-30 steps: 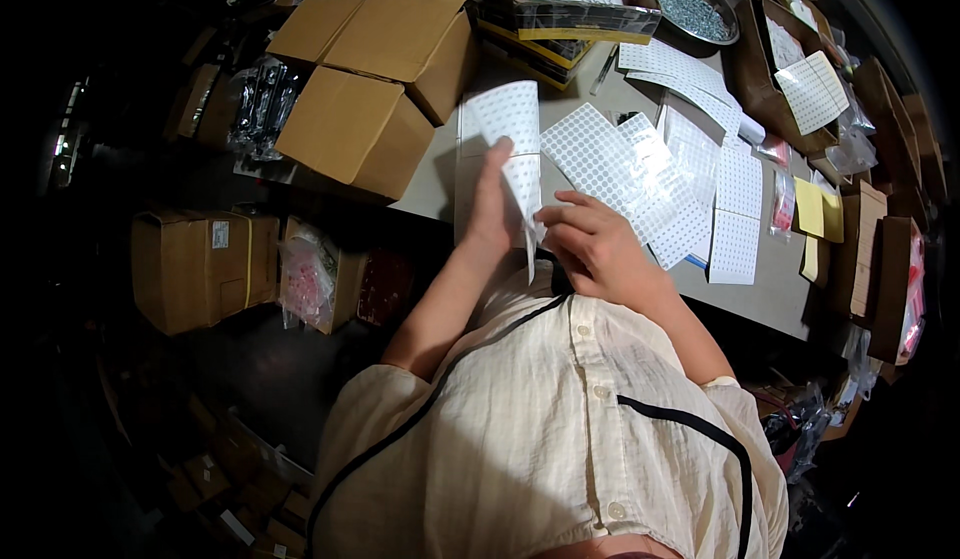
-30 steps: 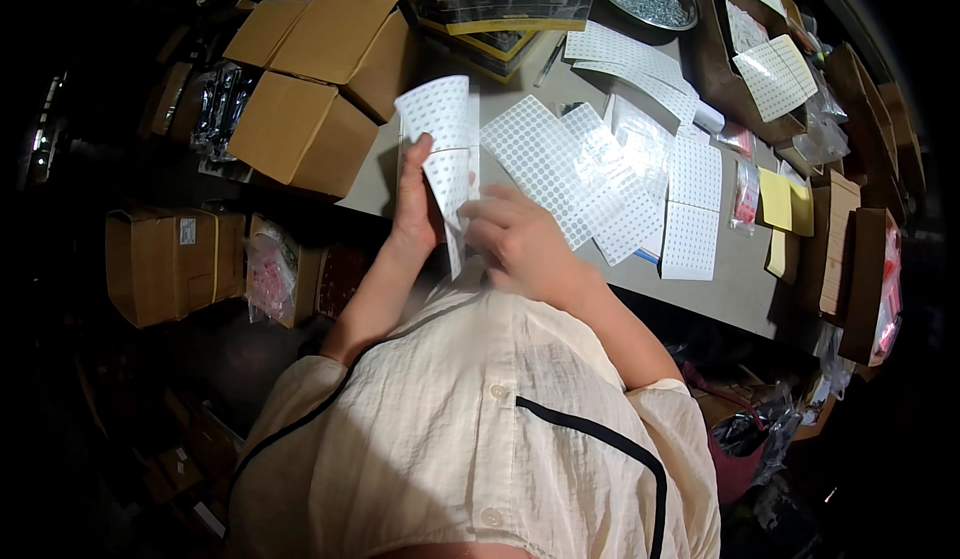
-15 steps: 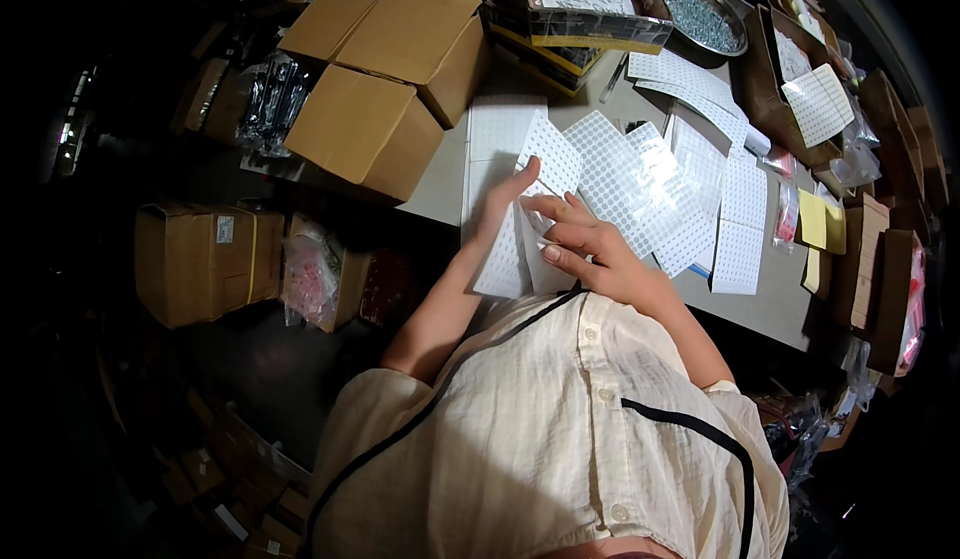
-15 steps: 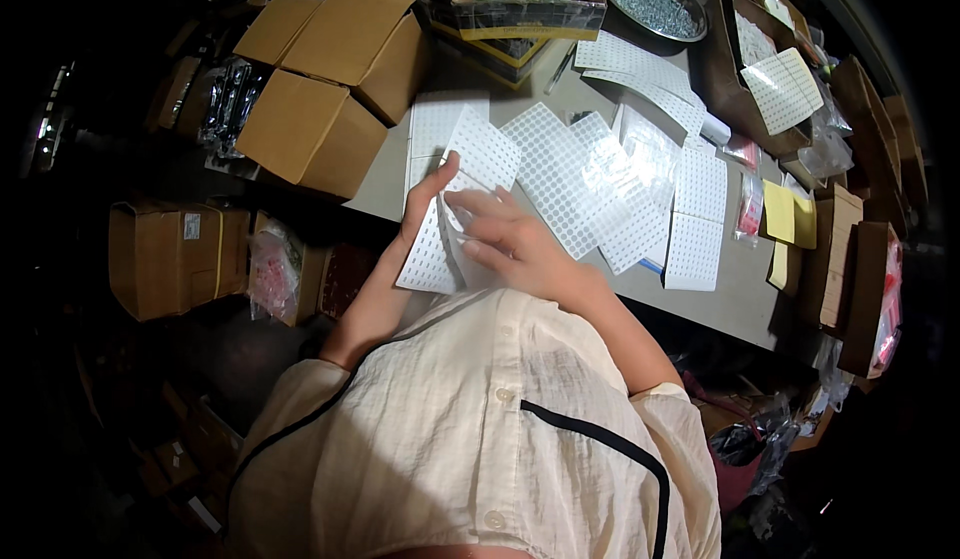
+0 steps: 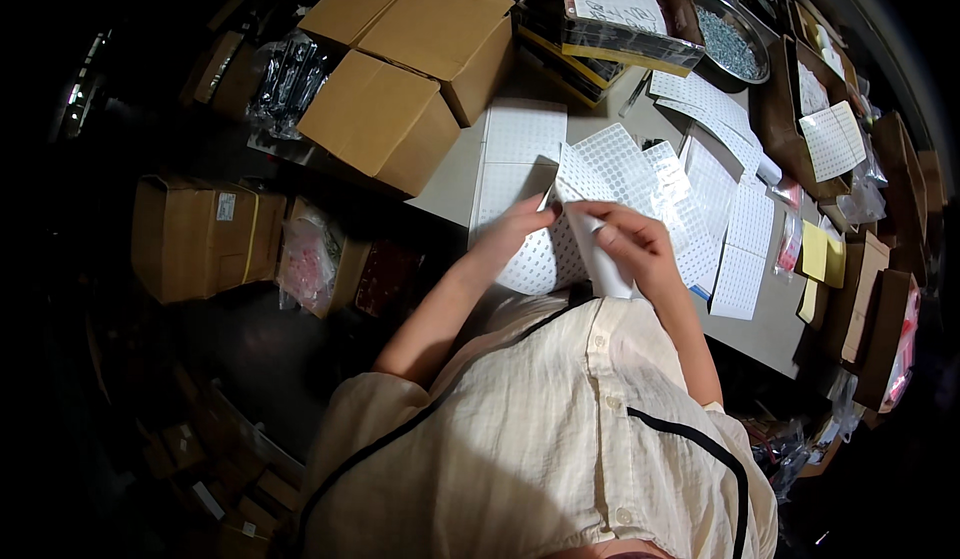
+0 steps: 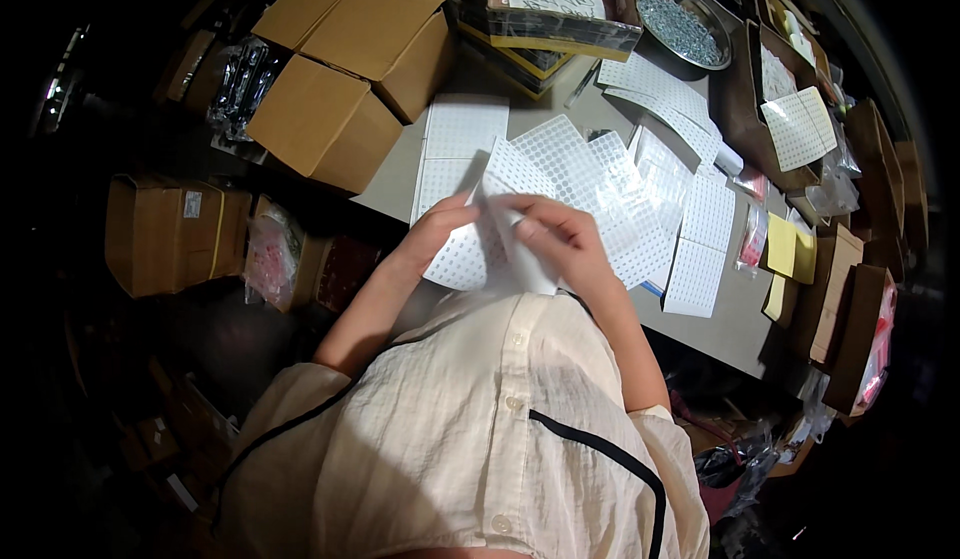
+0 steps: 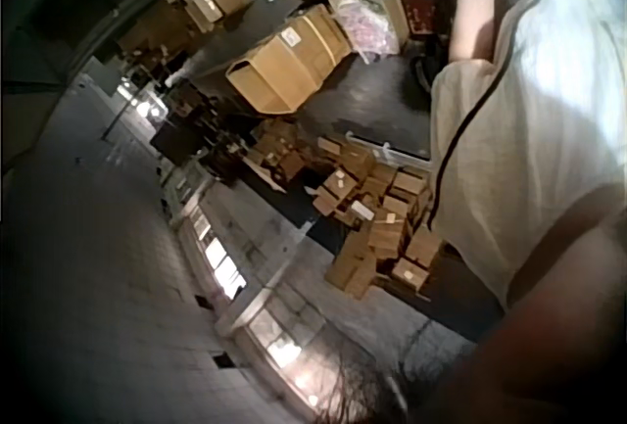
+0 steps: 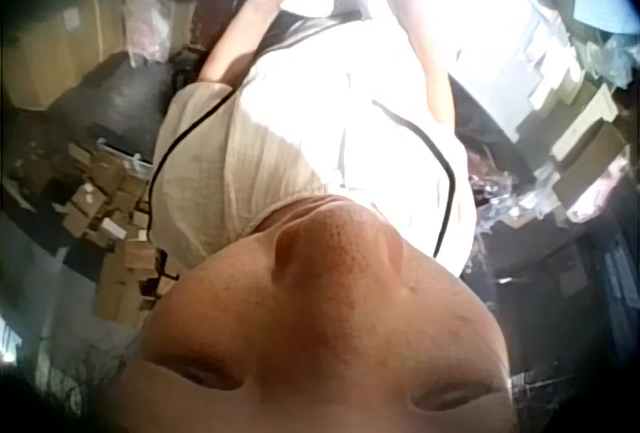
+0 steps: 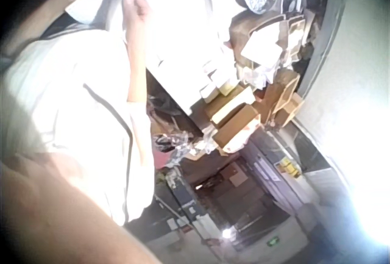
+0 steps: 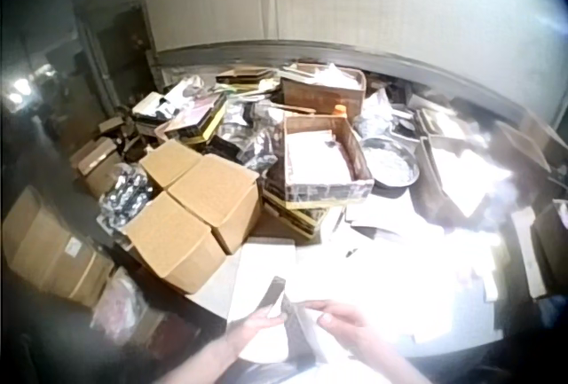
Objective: The person sorts through sheets of adhesive labels on a cluttered table, peeling individual labels from the backing paper and placing them into a small plastic bag. The person also handles small black plastic clips, picking them up and moving them around the workspace.
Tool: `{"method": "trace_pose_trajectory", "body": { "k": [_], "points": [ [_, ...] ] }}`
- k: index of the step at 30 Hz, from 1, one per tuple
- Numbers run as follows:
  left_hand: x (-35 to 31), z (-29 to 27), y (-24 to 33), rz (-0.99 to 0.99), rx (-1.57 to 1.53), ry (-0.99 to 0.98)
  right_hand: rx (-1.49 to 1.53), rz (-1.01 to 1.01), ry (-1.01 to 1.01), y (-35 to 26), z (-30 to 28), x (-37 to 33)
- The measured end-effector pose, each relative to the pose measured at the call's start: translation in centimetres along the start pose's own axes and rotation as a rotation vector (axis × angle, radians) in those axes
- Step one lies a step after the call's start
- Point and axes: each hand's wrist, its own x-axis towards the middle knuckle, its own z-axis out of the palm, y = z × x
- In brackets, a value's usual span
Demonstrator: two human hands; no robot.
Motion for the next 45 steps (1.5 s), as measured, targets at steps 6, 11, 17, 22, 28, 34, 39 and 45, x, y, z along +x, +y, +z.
{"method": "trace_pose_trajectory", "body": {
  "k": [6,11,17,22,28,34,39,45],
  "points": [
    [1.7,0.6,1.4,0.151,0.158,0.161,-0.363,-0.033,-0.176,-1.4,1.6,0.1],
    [-0.1,3.4,3.5,0.375,-0.320,0.206,-0.284,-0.113,-0.434,-4.4,1.5,-0.5],
    [2.6,-4.5,1.9,0.422,0.155,0.388,-0.199,-0.632,0.538,-2.9,-3.7,-3.1],
    [1.4,-3.4,2.5,0.497,-0.069,0.280,-0.921,-0.869,0.841,-5.0,-4.4,-4.4],
    [1.2,-1.5,3.9,0.379,-0.264,0.283,-1.437,-0.395,0.257,1.8,-6.1,-4.7],
    [2.0,1.0,3.7,0.376,-0.067,0.323,-0.875,-0.158,0.153,2.6,-4.0,-2.7],
    [2.4,6.4,2.5,0.271,0.100,0.159,-0.165,-0.058,0.068,2.6,-1.5,1.4],
    [1.7,8.3,0.7,0.602,0.798,0.069,1.065,0.170,0.067,2.8,-3.3,1.3]
  ]
}}
